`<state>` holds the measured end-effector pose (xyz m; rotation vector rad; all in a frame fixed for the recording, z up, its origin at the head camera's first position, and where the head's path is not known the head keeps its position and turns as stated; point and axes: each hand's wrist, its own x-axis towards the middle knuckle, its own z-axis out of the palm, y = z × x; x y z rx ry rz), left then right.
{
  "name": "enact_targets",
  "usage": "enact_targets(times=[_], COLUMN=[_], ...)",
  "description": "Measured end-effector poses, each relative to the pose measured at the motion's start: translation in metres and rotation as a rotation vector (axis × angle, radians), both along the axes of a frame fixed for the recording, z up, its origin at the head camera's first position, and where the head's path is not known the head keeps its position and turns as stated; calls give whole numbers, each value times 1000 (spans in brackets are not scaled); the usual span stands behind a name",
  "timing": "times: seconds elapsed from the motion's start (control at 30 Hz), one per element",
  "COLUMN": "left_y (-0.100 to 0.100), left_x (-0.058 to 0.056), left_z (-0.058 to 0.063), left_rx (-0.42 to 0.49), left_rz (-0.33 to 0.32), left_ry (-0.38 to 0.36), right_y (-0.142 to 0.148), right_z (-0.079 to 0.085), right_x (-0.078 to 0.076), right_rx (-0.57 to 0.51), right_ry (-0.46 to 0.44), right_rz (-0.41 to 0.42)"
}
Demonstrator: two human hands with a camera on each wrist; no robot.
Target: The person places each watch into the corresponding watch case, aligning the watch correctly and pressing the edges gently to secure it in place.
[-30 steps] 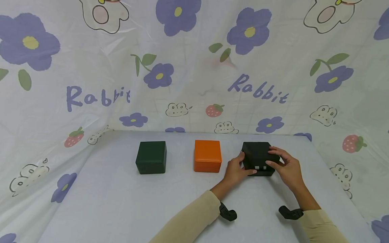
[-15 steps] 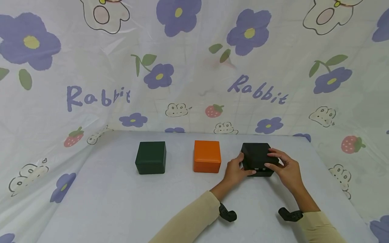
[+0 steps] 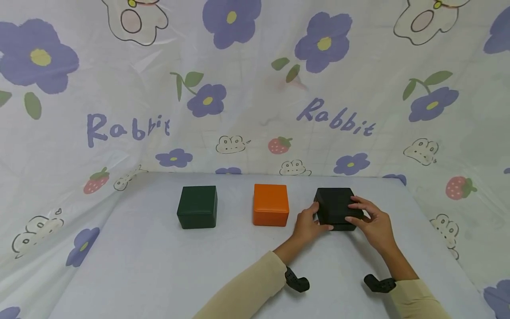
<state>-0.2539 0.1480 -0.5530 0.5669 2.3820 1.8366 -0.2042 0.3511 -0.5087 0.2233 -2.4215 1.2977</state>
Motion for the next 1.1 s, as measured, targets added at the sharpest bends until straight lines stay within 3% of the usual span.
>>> enact_targets(times=[0.37, 0.67, 0.83, 1.1], left_y=[-9, -17, -25, -41], left_x=[1, 3, 5, 7], left_z=[3, 22, 44, 92], left_rx=[-88, -83, -99, -145], left_rz=[-17, -40, -80, -121], left_ry=[20, 93, 165, 254], right_y=[-4, -10, -14, -14], right_z=[-1, 8, 17, 31], right_x=[1, -3, -4, -6], right_rx=[107, 180, 256, 324], right_ry=[4, 0, -4, -32], right_rz=[-24, 16, 33, 30])
